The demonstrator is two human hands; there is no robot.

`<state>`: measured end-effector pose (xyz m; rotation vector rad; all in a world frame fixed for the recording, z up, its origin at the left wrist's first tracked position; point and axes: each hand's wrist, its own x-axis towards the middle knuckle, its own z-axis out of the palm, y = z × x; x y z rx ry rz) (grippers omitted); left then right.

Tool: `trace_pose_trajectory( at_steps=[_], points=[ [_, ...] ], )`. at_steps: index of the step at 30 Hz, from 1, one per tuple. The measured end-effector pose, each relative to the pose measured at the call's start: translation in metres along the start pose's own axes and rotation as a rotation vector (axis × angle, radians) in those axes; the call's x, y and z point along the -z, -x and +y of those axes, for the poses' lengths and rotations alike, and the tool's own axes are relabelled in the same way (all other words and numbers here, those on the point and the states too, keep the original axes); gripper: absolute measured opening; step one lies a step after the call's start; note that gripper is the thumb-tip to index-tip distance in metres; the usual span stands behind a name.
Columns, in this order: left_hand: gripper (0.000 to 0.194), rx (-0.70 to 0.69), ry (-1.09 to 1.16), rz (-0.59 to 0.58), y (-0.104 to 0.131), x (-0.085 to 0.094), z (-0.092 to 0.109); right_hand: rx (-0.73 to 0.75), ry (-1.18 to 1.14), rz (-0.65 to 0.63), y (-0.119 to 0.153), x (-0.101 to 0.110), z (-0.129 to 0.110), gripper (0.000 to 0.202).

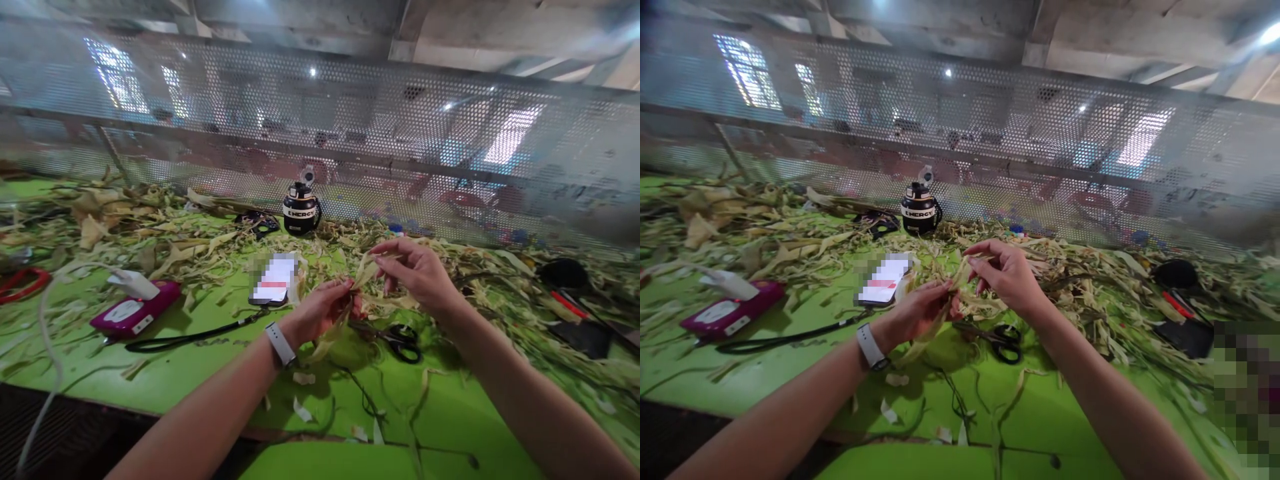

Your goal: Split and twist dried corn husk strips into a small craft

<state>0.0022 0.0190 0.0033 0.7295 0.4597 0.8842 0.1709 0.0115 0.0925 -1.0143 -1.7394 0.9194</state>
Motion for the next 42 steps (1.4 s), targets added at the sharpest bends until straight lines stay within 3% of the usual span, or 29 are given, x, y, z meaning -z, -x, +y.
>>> trace_pose_trajectory(
  at_steps=[4, 11, 14, 17, 21, 24, 27, 29, 32, 37, 42],
  points=[
    [0.017, -0.007, -0.026, 0.01, 0.001, -0.004, 0.004, -0.008, 0.0, 0.016, 0.0, -0.001, 0.002, 0.021],
    [0.03, -0.034, -0.148, -0.059, 0.004, -0.008, 0.008, -0.066, 0.0, 0.2, -0.01, 0.004, 0.013, 0.018],
    [0.027, -0.095, -0.12, -0.042, 0.004, -0.009, 0.007, -0.129, 0.006, 0.136, -0.012, 0.003, 0.015, 0.027],
    [0.022, -0.196, -0.026, 0.044, 0.001, -0.007, 0.008, -0.103, 0.092, -0.039, -0.007, -0.003, 0.015, 0.051],
    [0.014, -0.23, 0.11, 0.139, -0.003, -0.002, 0.01, 0.002, 0.292, -0.178, 0.001, -0.013, 0.016, 0.071],
    [0.01, -0.232, 0.146, 0.16, -0.004, 0.0, 0.011, 0.095, 0.421, -0.134, 0.004, -0.017, 0.015, 0.06],
    [0.008, -0.255, 0.173, 0.159, -0.005, -0.001, 0.012, 0.316, 0.587, -0.101, 0.005, -0.018, 0.014, 0.043],
    [0.006, -0.275, 0.2, 0.162, -0.005, -0.003, 0.013, 0.462, 0.695, -0.186, 0.005, -0.018, 0.015, 0.042],
    [0.004, -0.281, 0.25, 0.206, -0.005, -0.006, 0.014, 0.552, 0.799, -0.294, 0.006, -0.02, 0.021, 0.054],
    [0.004, -0.251, 0.231, 0.145, -0.004, -0.004, 0.01, 0.602, 1.019, -0.18, 0.009, -0.027, 0.036, 0.068],
    [0.009, -0.145, 0.241, 0.106, -0.004, 0.001, 0.01, 0.82, 1.086, -0.156, 0.011, -0.031, 0.045, 0.052]
  ],
)
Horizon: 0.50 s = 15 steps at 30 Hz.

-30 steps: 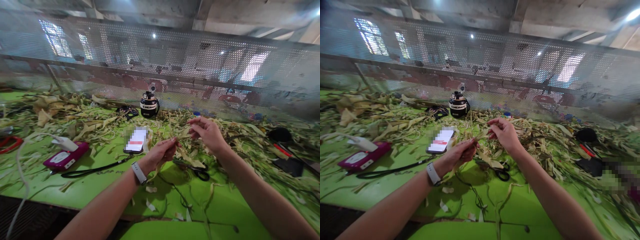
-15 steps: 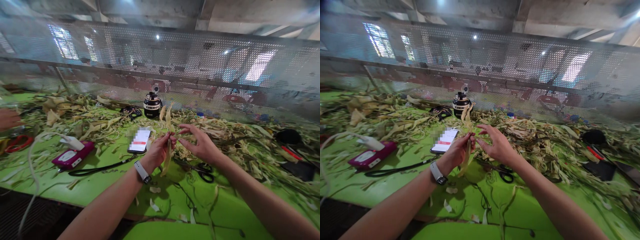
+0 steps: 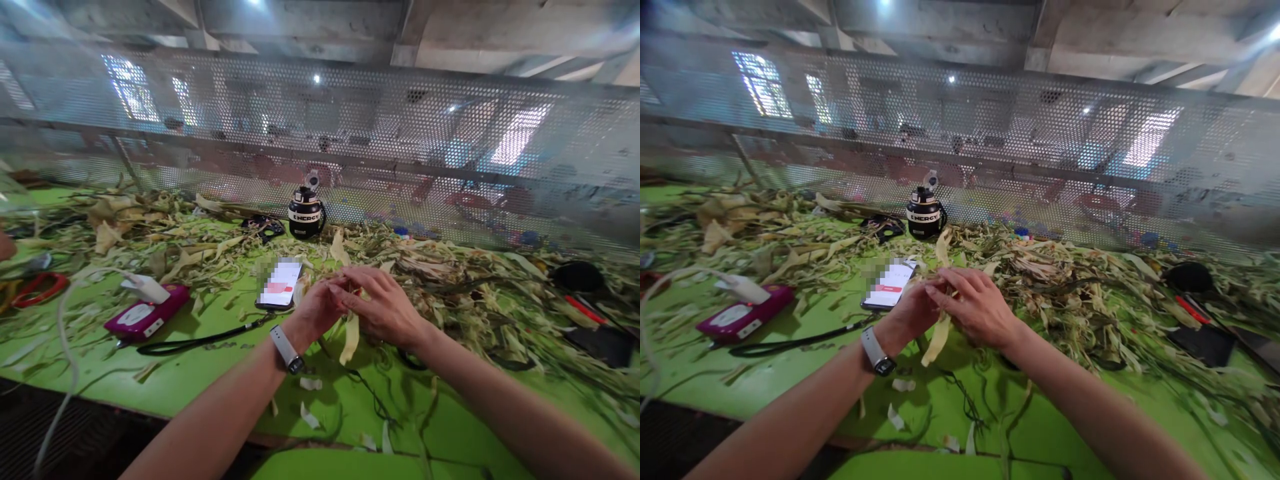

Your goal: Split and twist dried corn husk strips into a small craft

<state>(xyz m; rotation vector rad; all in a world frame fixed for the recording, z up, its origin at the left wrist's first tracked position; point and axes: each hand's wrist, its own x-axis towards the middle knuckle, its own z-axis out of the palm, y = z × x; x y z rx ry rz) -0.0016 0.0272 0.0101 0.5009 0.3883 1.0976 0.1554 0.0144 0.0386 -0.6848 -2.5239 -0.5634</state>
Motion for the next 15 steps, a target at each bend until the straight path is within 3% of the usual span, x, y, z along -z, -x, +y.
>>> trace_pose_trajectory(
  at_steps=[3, 9, 12, 15],
  points=[
    [0.015, 0.033, 0.056, 0.032, 0.0, -0.004, 0.003, 0.042, 0.021, 0.043, 0.002, 0.0, 0.0, 0.047],
    [0.015, -0.015, 0.084, 0.075, 0.001, -0.012, 0.004, -0.062, 0.005, 0.075, 0.001, 0.0, 0.001, 0.044],
    [0.007, -0.09, -0.001, 0.059, 0.0, -0.009, 0.001, -0.118, 0.003, 0.111, -0.001, 0.0, 0.001, 0.042],
    [0.01, -0.173, -0.167, 0.026, -0.001, -0.002, -0.002, -0.085, 0.013, 0.089, 0.0, 0.001, 0.002, 0.042]
  ],
)
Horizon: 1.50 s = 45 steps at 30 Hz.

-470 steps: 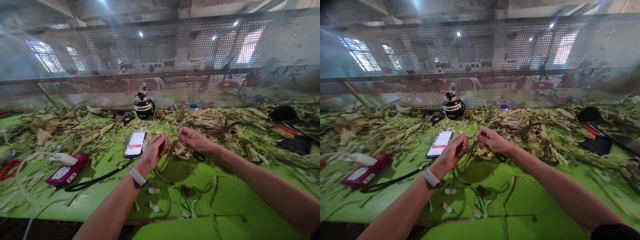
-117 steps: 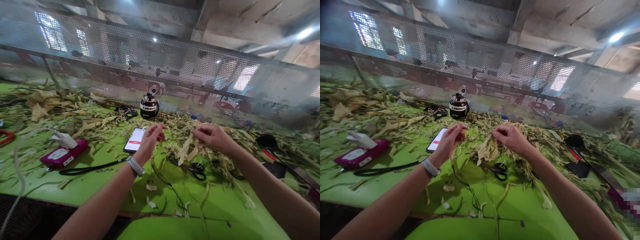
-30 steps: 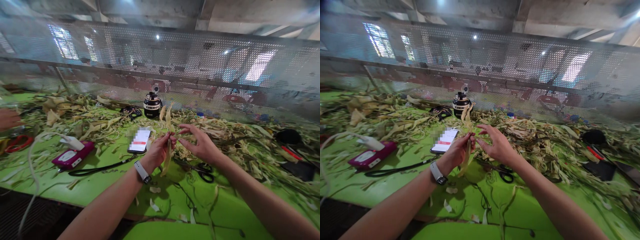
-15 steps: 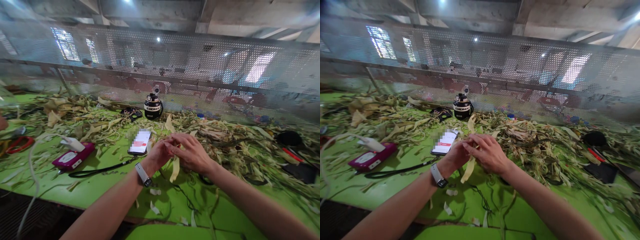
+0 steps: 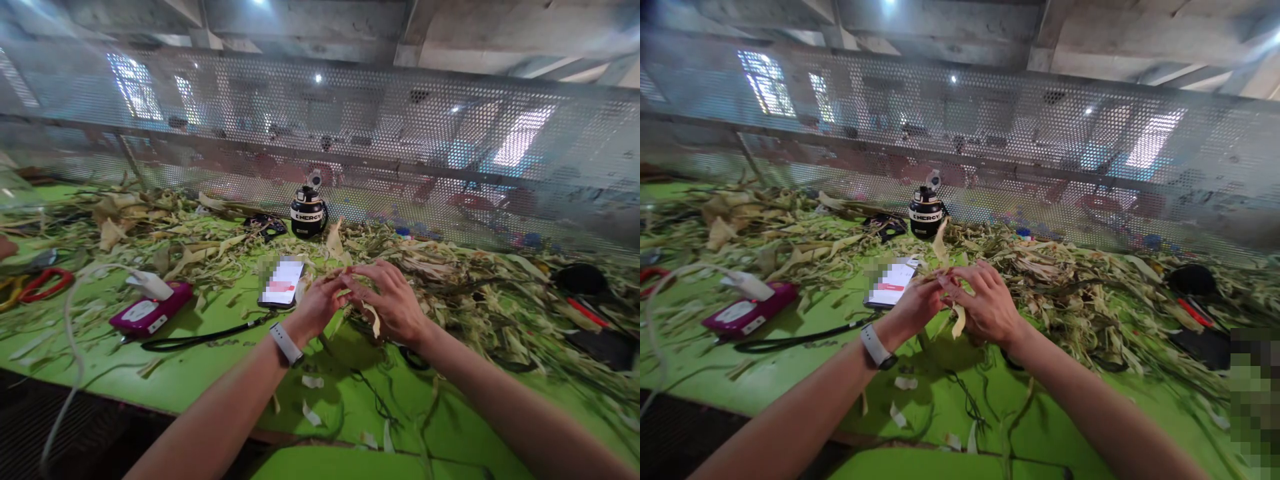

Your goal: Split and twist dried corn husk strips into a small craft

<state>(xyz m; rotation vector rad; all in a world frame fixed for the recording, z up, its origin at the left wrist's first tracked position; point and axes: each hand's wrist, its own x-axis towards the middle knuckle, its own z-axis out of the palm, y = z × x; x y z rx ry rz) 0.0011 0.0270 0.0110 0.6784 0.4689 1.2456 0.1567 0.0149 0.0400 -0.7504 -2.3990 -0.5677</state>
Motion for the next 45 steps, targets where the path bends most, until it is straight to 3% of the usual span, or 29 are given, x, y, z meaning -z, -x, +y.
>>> trace_pose_trajectory(
  at_steps=[4, 10, 14, 19, 23, 28, 32, 38, 43, 45],
  points=[
    [0.006, -0.02, -0.11, -0.028, 0.001, 0.004, -0.004, 0.058, -0.004, -0.035, 0.001, 0.002, 0.003, 0.043],
    [0.006, -0.003, -0.105, -0.029, 0.003, -0.001, -0.006, -0.203, -0.047, 0.086, 0.0, 0.0, 0.01, 0.026],
    [0.006, 0.043, -0.13, -0.061, 0.005, -0.001, -0.007, -0.316, -0.149, 0.04, 0.002, -0.003, 0.008, 0.022],
    [0.01, -0.02, -0.132, -0.142, 0.007, -0.002, -0.005, -0.394, -0.141, 0.012, 0.005, -0.005, 0.0, 0.021],
    [0.012, -0.038, -0.155, -0.065, 0.006, -0.002, -0.004, -0.509, -0.279, 0.031, 0.002, -0.007, -0.003, 0.024],
    [0.015, -0.022, -0.175, 0.072, 0.007, -0.006, -0.003, -0.661, -0.538, 0.177, -0.005, -0.01, -0.008, 0.031],
    [0.021, -0.025, -0.218, 0.129, 0.011, -0.011, -0.003, -0.687, -0.596, 0.233, -0.004, -0.013, -0.008, 0.029],
    [0.024, -0.025, -0.224, 0.127, 0.009, -0.008, -0.006, -0.807, -0.603, 0.229, -0.004, -0.016, -0.002, 0.032],
    [0.029, -0.11, -0.285, 0.067, 0.005, -0.004, -0.007, -1.094, -0.95, 0.163, -0.008, -0.025, 0.002, 0.035],
    [0.029, -0.091, -0.31, 0.064, 0.005, -0.002, -0.006, -1.131, -1.026, 0.141, -0.007, -0.029, 0.003, 0.034]
  ],
)
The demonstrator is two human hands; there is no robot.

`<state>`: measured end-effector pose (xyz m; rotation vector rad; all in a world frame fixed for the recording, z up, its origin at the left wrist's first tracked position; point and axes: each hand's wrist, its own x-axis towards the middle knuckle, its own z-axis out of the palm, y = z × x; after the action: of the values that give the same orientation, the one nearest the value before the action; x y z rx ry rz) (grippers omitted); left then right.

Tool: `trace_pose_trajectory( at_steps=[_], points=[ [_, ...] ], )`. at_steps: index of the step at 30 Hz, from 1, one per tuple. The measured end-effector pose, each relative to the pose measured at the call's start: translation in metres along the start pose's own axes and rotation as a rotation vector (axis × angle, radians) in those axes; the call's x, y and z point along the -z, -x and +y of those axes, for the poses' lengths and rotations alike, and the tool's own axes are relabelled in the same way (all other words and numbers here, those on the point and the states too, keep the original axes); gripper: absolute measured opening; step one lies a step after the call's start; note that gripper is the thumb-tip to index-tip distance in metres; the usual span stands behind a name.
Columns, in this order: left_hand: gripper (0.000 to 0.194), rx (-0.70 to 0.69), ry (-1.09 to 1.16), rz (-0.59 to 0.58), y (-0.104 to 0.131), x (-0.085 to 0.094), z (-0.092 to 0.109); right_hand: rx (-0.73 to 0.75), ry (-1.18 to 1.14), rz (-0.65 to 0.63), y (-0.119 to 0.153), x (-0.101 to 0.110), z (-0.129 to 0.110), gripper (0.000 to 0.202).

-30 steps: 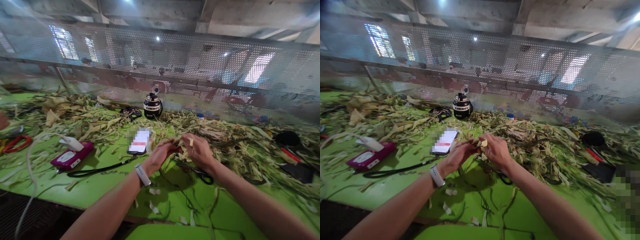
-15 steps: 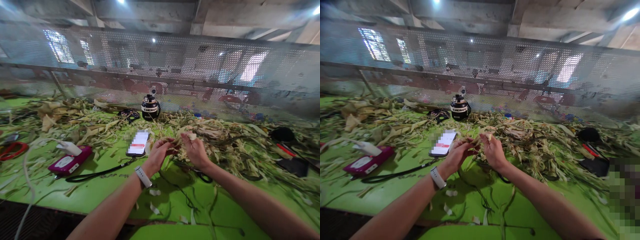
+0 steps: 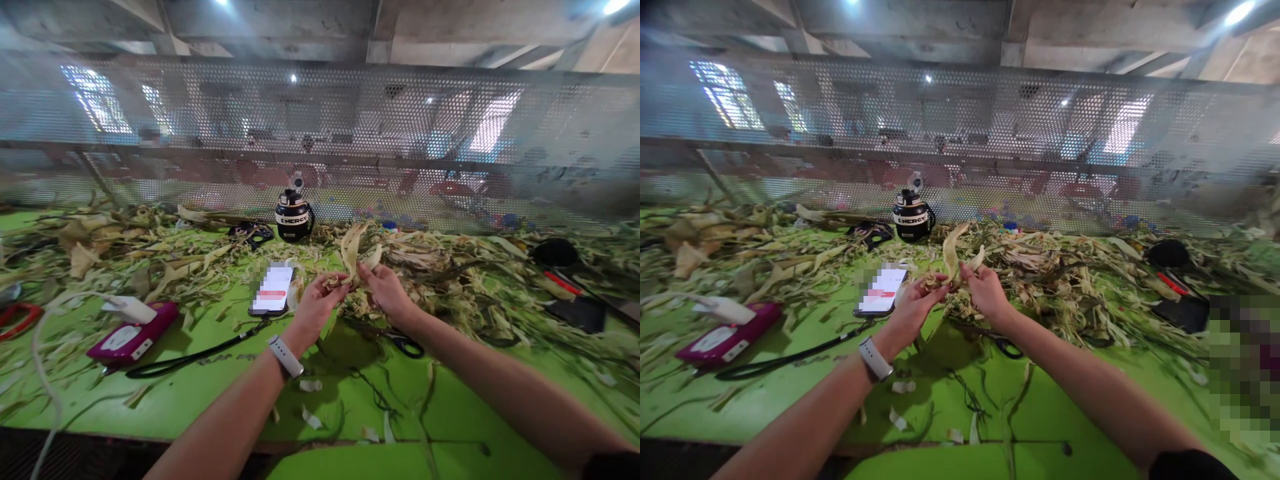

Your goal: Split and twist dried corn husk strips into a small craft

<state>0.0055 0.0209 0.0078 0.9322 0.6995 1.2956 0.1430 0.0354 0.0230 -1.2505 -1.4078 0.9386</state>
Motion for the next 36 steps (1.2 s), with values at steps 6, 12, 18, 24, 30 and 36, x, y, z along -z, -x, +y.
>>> trace_pose_trajectory(
  at_steps=[6, 12, 18, 24, 30, 36],
  points=[
    [0.027, 0.115, 0.024, -0.002, 0.0032, -0.0011, 0.0001, 0.24, 0.234, 0.086, 0.0024, 0.0025, 0.0033, 0.032],
    [0.04, 0.114, 0.05, 0.119, 0.0039, -0.0054, -0.0006, 0.287, 0.271, 0.111, 0.0055, 0.0009, 0.002, 0.03],
    [0.046, 0.094, -0.058, 0.108, 0.0012, 0.0007, 0.0007, 0.147, 0.021, 0.002, -0.0009, -0.0014, 0.0078, 0.038],
    [0.034, 0.056, -0.143, 0.067, 0.0009, 0.0018, 0.002, 0.15, -0.061, -0.003, 0.0008, -0.0022, 0.007, 0.034],
    [0.031, -0.048, -0.133, 0.068, 0.0006, -0.0009, 0.0005, -0.057, -0.125, -0.038, 0.005, -0.0037, -0.0004, 0.036],
    [0.035, 0.067, -0.004, 0.08, -0.0004, 0.0002, 0.0065, 0.062, 0.103, 0.063, 0.0037, -0.0042, 0.0074, 0.04]
  ],
)
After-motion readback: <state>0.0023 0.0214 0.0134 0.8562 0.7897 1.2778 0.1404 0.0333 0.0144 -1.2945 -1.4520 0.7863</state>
